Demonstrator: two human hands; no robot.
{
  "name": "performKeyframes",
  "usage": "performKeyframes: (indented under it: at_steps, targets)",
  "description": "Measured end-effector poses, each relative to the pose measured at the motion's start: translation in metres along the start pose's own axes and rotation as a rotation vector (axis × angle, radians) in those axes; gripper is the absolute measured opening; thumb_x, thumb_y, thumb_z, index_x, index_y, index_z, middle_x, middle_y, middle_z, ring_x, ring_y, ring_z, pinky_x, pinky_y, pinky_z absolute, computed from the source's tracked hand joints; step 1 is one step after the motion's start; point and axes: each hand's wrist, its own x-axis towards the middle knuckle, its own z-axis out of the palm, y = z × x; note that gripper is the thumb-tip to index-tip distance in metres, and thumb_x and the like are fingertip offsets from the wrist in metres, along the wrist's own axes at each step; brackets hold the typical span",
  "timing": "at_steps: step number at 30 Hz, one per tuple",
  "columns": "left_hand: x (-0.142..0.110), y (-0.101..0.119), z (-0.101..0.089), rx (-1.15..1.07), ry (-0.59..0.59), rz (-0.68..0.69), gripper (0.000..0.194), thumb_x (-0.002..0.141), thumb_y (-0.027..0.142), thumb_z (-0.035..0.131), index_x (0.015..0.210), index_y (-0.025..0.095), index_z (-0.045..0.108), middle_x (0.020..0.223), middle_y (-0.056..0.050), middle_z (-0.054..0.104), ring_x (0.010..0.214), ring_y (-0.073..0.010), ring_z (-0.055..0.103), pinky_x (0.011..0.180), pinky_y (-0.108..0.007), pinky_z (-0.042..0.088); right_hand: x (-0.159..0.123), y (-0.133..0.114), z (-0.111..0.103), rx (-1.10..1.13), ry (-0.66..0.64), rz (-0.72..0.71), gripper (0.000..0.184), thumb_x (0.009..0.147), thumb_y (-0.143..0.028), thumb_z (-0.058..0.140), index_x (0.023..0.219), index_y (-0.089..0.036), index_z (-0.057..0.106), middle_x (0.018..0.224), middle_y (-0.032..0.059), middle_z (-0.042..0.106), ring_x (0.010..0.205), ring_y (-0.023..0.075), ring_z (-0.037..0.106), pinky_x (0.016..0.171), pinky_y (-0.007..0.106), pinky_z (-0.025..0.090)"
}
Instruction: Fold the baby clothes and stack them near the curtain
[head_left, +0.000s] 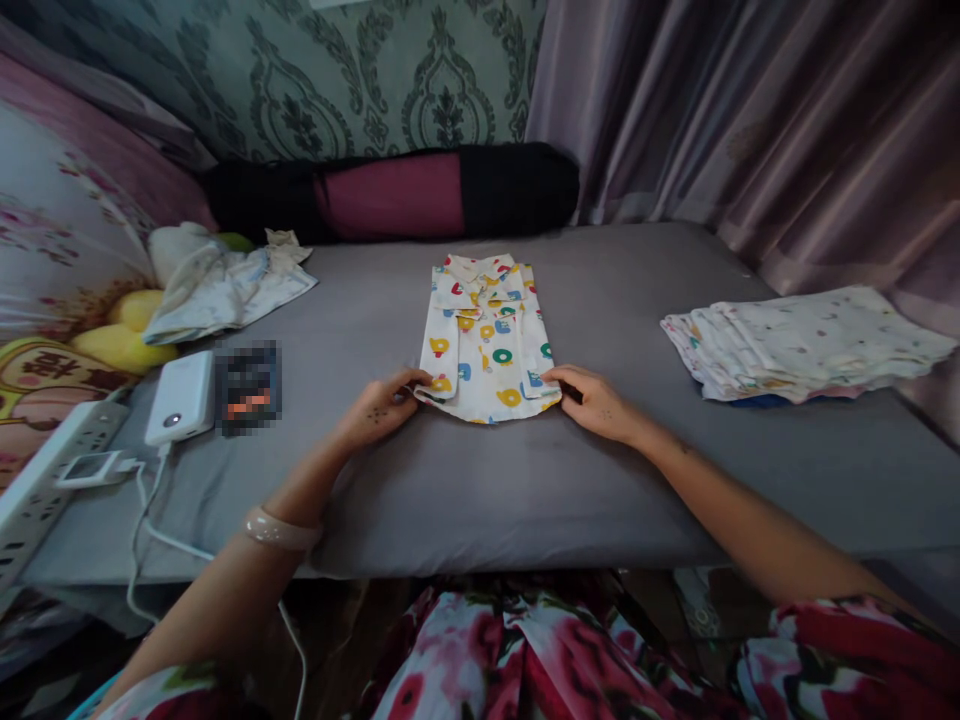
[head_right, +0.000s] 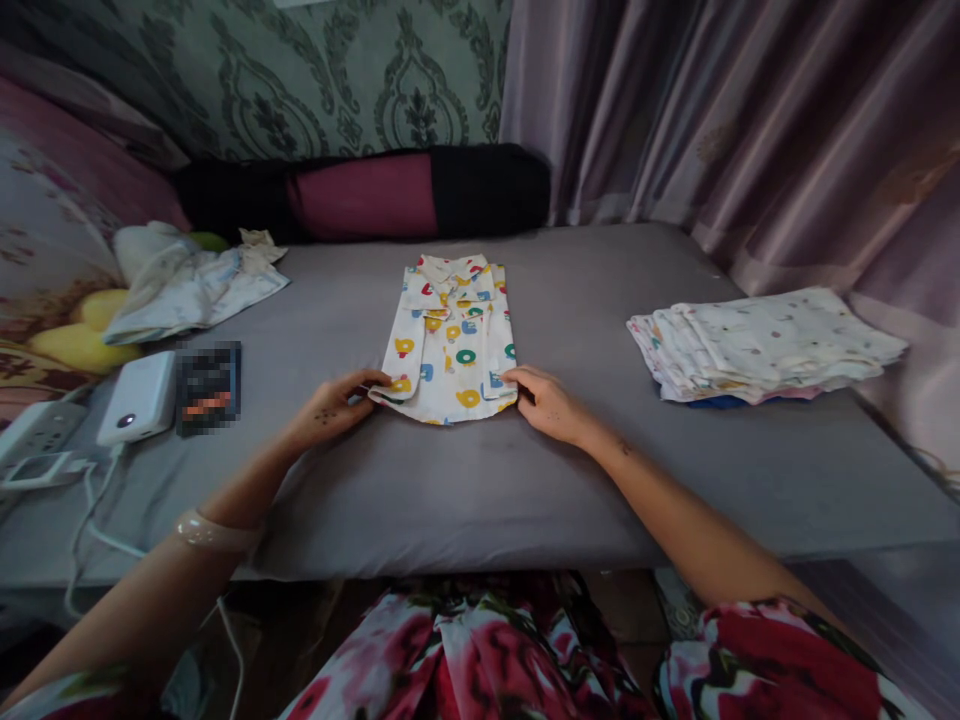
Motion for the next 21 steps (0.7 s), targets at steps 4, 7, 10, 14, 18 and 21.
performKeyframes:
  at_steps: [4,7,10,14,18,21]
  targets:
    - [0.006,0.001,0.002,0.182,0.012,0.145,0.029,0.087,0.03,0.051,0.109,0.019,0.065,0.114,-0.011,0.067,0.104,-0.0233,0.06,0.095,-0.04,0.044,0.004,0.0,-0.001,-0.206,0.01,-0.117,0.038,0.084,-0.01,0.047,0.116,-0.02,0.066,0.121,0.0108,0.064,0.113,0.0237,0.059,0.099,0.043,0.045]
    - [0.01,0.001,0.002,0.186,0.001,0.213,0.028,0.09,0.03,0.048,0.108,0.02,0.066,0.115,-0.01,0.068,0.109,-0.0232,0.058,0.099,-0.041,0.042,0.006,0.003,-0.001,-0.273,-0.033,-0.129,0.041,0.085,-0.01,0.049,0.12,-0.023,0.065,0.125,0.0086,0.064,0.116,0.0246,0.058,0.098,0.045,0.043]
    - [0.012,0.002,0.001,0.112,-0.032,0.208,0.031,0.093,0.034,0.044,0.108,0.021,0.067,0.112,-0.01,0.069,0.106,-0.0218,0.061,0.096,-0.038,0.045,0.008,0.005,-0.002,-0.27,-0.051,-0.127,0.039,0.087,-0.013,0.05,0.121,-0.024,0.065,0.122,0.0076,0.067,0.114,0.0235,0.06,0.097,0.043,0.043]
    - [0.015,0.007,0.0,0.074,0.017,0.033,0.039,0.093,0.047,0.044,0.105,0.02,0.07,0.103,-0.008,0.072,0.09,-0.0206,0.065,0.08,-0.03,0.049,0.014,0.004,-0.001,-0.226,0.006,-0.045,0.028,0.093,-0.026,0.049,0.113,-0.024,0.069,0.106,0.0076,0.073,0.097,0.0229,0.066,0.091,0.039,0.045]
    - [0.019,0.006,0.003,0.092,0.089,-0.137,0.045,0.091,0.053,0.044,0.1,0.019,0.071,0.08,-0.003,0.071,0.066,-0.015,0.058,0.063,-0.024,0.043,0.022,-0.001,-0.001,-0.158,0.057,0.109,0.028,0.094,-0.034,0.046,0.105,-0.024,0.07,0.093,0.0047,0.073,0.084,0.0212,0.067,0.076,0.031,0.046]
    - [0.025,0.001,0.006,0.099,0.134,-0.195,0.045,0.09,0.053,0.044,0.094,0.017,0.071,0.066,0.0,0.062,0.061,-0.0126,0.051,0.056,-0.022,0.035,0.027,-0.003,0.001,-0.174,0.09,0.206,0.028,0.094,-0.038,0.045,0.091,-0.022,0.068,0.075,0.0018,0.068,0.066,0.0176,0.06,0.062,0.026,0.04]
